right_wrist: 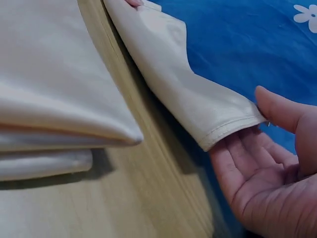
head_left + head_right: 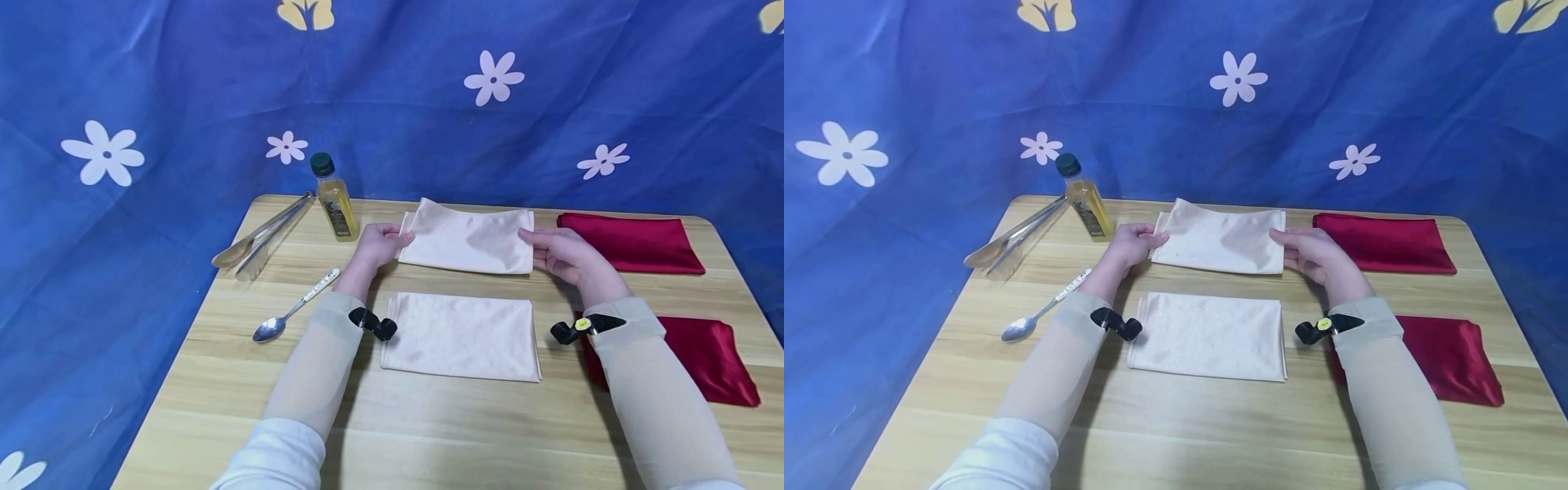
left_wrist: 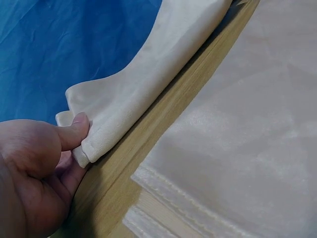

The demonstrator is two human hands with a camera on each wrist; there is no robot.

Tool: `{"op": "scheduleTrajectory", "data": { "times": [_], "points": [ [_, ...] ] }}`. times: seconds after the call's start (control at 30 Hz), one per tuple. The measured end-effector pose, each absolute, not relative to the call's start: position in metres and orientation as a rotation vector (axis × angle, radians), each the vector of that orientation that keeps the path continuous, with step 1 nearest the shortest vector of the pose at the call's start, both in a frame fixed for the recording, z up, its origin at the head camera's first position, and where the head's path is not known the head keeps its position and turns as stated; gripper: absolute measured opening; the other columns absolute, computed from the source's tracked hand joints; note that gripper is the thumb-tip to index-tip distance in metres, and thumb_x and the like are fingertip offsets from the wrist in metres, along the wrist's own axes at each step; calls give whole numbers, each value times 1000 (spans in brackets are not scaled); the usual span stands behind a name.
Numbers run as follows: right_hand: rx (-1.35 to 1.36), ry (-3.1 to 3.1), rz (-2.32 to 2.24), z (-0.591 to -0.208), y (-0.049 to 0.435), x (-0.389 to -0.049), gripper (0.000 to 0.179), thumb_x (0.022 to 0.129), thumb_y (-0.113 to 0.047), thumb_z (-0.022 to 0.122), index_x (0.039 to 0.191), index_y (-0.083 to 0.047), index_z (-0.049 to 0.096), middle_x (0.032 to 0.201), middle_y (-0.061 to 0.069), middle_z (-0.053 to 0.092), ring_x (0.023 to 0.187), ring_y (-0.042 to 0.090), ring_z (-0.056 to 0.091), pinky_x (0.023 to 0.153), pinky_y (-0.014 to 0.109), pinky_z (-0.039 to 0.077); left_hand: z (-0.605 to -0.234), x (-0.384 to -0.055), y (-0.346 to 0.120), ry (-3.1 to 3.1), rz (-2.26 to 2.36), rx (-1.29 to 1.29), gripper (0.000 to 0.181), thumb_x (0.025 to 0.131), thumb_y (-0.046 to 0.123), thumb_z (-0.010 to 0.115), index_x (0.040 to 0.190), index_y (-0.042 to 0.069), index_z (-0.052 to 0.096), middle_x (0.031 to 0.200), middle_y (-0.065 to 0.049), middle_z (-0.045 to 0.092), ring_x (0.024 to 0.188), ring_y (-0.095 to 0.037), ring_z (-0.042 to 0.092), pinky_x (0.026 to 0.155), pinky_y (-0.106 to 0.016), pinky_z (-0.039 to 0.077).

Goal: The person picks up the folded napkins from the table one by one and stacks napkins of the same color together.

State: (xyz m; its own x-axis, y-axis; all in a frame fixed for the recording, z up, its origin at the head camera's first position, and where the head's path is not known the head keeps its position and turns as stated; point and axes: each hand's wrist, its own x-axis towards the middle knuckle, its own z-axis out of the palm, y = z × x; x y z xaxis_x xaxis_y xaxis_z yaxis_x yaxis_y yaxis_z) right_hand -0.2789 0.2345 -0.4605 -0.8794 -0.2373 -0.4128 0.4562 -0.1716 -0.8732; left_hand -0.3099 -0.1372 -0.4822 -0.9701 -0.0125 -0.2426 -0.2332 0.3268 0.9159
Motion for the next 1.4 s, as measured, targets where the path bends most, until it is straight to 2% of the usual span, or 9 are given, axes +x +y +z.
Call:
{"op": "scheduleTrajectory", "data": {
  "times": [0.1,0.27,0.37,0.57,0.7,0.87,1.07,1.27,1.4],
  "points": [
    [222,1646,-2143,-464,234,-277,7,102,-9,72,106,-3,74,99,5,78,90,16,76,83,30,63,-481,-308,-138,2390,1713,-217,44,96,25,83,127,-3,69,117,-16,71,105,-26,66,96,-38,55],
    [170,1670,-2157,-467,231,-275,25,104,-5,68,123,6,57,101,6,75,90,16,74,82,29,63,-480,-305,-137,2387,1726,-207,44,96,24,82,128,-4,68,114,-15,72,101,-24,66,93,-35,56],
    [147,1681,-2134,-467,230,-274,28,106,-6,65,127,8,52,100,7,75,91,16,73,82,30,63,-478,-304,-135,2367,1769,-194,41,97,21,81,126,-5,70,113,-16,72,99,-22,66,90,-33,56],
    [141,1679,-2171,-468,229,-274,11,104,-1,66,114,4,69,98,8,77,88,16,75,81,30,64,-472,-302,-128,2367,1866,-179,35,97,19,80,120,-7,73,112,-21,75,101,-25,70,88,-32,57],
    [146,1708,-2219,-465,228,-273,8,101,1,70,106,-1,76,96,8,78,85,15,75,78,30,64,-468,-302,-128,2402,1864,-179,32,96,18,82,115,-7,75,108,-21,77,97,-26,73,85,-33,59],
    [163,1757,-2244,-458,230,-270,6,98,0,75,101,-4,78,94,6,79,82,14,74,76,28,64,-461,-303,-131,2399,1843,-136,27,95,16,82,109,-6,75,102,-19,77,88,-24,71,77,-30,59],
    [233,1924,-2190,-451,236,-268,5,94,-8,82,96,-12,81,90,1,79,79,11,74,74,25,63,-453,-301,-135,2388,1782,-132,25,96,16,81,109,-5,75,93,-8,71,83,-17,63,69,-25,52],
    [243,2023,-2150,-445,238,-263,7,92,-13,85,99,-10,83,89,1,79,77,10,73,72,23,62,-447,-297,-137,2365,1749,-71,22,98,14,78,106,-6,73,83,-4,64,69,-12,55,55,-22,44],
    [226,2053,-2120,-442,237,-261,7,93,-14,85,99,-12,84,90,0,79,78,10,73,73,23,63,-446,-293,-139,2339,1743,-51,21,100,13,76,107,-6,71,87,-4,66,71,-11,58,58,-22,47]
  ]
}}
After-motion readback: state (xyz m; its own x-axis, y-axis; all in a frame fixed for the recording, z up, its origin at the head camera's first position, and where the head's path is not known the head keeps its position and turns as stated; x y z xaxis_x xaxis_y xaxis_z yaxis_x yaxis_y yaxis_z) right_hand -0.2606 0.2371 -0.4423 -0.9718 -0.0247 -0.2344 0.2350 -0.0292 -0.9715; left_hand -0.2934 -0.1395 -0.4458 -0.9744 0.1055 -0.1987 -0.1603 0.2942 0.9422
